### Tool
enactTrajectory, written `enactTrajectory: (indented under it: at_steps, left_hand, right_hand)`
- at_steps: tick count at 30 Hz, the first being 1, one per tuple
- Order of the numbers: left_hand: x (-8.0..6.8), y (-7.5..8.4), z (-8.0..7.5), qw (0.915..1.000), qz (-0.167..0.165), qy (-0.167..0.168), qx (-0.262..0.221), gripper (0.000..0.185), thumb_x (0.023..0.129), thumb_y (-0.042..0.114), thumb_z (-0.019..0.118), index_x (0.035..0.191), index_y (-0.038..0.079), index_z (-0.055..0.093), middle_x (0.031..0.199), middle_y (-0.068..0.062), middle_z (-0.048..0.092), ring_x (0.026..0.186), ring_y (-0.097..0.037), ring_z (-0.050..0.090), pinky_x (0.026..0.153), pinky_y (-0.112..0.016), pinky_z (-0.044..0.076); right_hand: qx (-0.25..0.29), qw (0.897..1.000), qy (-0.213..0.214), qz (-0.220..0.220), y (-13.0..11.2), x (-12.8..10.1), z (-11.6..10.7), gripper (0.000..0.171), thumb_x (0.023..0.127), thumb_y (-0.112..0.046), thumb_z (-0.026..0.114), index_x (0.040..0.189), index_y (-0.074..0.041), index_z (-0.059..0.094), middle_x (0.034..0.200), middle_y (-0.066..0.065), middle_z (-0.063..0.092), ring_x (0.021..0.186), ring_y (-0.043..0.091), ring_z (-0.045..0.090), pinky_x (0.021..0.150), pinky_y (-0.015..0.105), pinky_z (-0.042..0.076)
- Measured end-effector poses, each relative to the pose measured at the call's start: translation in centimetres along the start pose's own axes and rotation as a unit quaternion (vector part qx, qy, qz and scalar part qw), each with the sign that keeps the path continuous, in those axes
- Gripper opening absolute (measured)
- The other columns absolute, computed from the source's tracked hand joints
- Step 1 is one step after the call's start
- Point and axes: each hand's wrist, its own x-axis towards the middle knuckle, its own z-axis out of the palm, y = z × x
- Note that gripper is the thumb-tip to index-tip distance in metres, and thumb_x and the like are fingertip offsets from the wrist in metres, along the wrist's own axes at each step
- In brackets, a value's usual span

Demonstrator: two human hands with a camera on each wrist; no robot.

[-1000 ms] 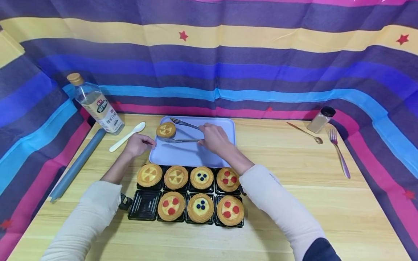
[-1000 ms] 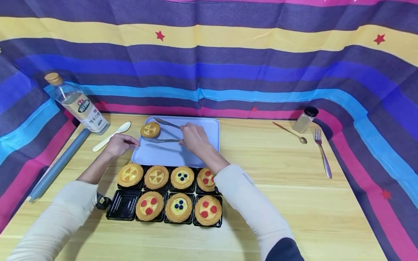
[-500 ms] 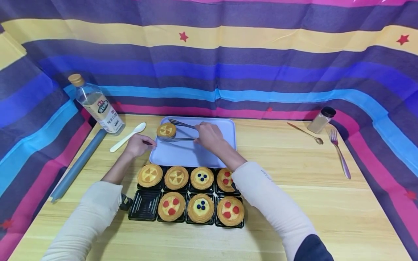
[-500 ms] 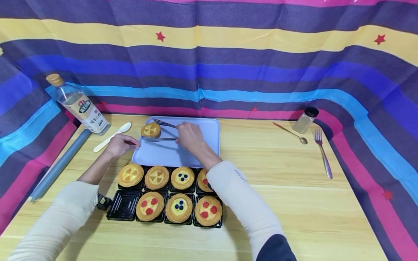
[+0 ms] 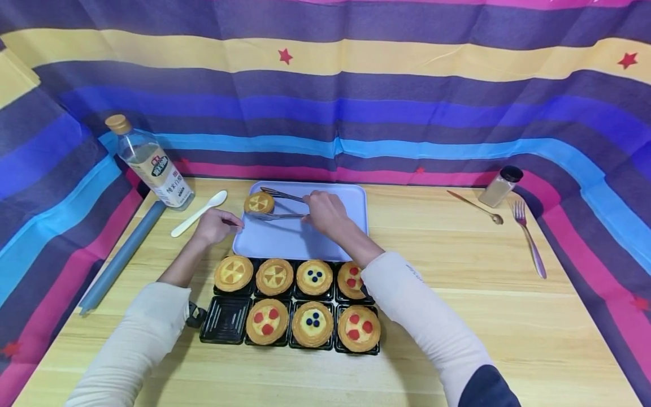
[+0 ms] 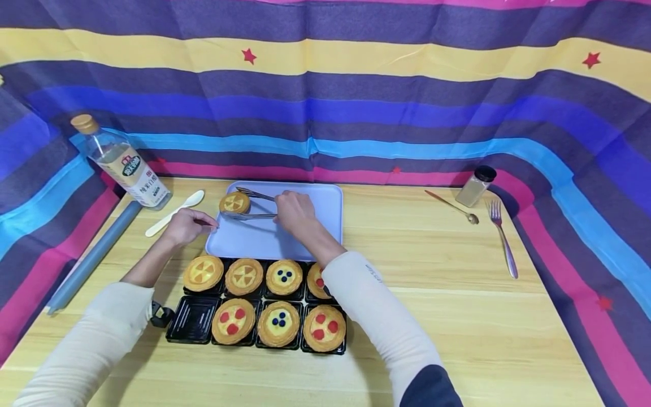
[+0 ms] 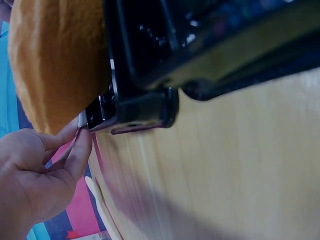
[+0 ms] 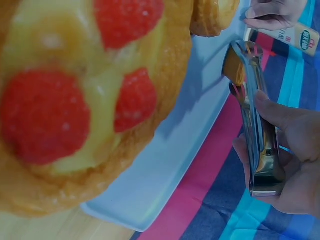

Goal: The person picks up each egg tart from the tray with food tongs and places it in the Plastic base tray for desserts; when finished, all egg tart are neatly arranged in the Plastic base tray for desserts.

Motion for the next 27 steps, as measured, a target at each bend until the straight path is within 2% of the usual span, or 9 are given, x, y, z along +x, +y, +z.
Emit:
enactTrajectory:
  at_steps: [5, 6, 16, 21, 27]
  left_hand:
    - [0.0, 0.0, 0.0, 1.0, -0.002, 0.0, 0.0, 0.009, 0.084, 0.006, 0.067, 0.088, 0.002, 0.074, 0.09, -0.015, 0.073, 0.078, -0.022, 0.064, 0.064, -0.023, 0.046]
    - [-0.1, 0.0, 0.0, 1.0, 0.001, -0.004, 0.001, 0.011, 0.085, 0.006, 0.067, 0.091, 0.0, 0.073, 0.096, -0.019, 0.072, 0.081, -0.025, 0.064, 0.065, -0.024, 0.046]
    - [0.0, -0.1, 0.1, 1.0, 0.005, 0.002, 0.001, 0.01, 0.084, 0.006, 0.067, 0.09, 0.0, 0.074, 0.093, -0.018, 0.073, 0.07, -0.011, 0.059, 0.061, -0.023, 0.045]
    - [0.0, 0.0, 0.1, 1.0, 0.008, -0.002, -0.004, 0.01, 0.084, 0.005, 0.067, 0.09, 0.0, 0.074, 0.092, -0.018, 0.073, 0.07, -0.013, 0.06, 0.059, -0.022, 0.045]
    - [-0.1, 0.0, 0.0, 1.0, 0.005, -0.002, -0.001, 0.01, 0.084, 0.005, 0.067, 0.09, 0.0, 0.074, 0.093, -0.019, 0.072, 0.072, -0.014, 0.061, 0.06, -0.023, 0.045]
  right_hand:
    - [0.011, 1.0, 0.001, 0.005, 0.2, -0.5, 0.0, 0.044, 0.084, -0.032, 0.072, 0.121, -0.011, 0.062, 0.101, 0.009, 0.067, 0.094, 0.023, 0.064, 0.078, 0.035, 0.053]
    - [0.014, 1.0, 0.003, 0.006, 0.2, -0.6, 0.0, 0.044, 0.084, -0.032, 0.072, 0.122, -0.01, 0.062, 0.101, 0.009, 0.067, 0.094, 0.023, 0.064, 0.078, 0.035, 0.053]
    - [0.019, 0.999, 0.028, -0.012, 1.2, -2.5, -0.6, 0.05, 0.083, -0.031, 0.073, 0.126, -0.01, 0.06, 0.11, 0.01, 0.067, 0.101, 0.025, 0.064, 0.08, 0.035, 0.053]
    - [0.032, 0.998, 0.043, -0.02, 1.7, -3.7, -1.0, 0.05, 0.082, -0.029, 0.074, 0.126, -0.008, 0.06, 0.109, 0.011, 0.067, 0.098, 0.025, 0.065, 0.074, 0.034, 0.054]
    - [0.035, 0.996, 0.07, -0.046, 2.1, -5.6, -1.4, 0.051, 0.08, -0.028, 0.076, 0.124, -0.006, 0.062, 0.109, 0.011, 0.068, 0.092, 0.025, 0.066, 0.075, 0.034, 0.055]
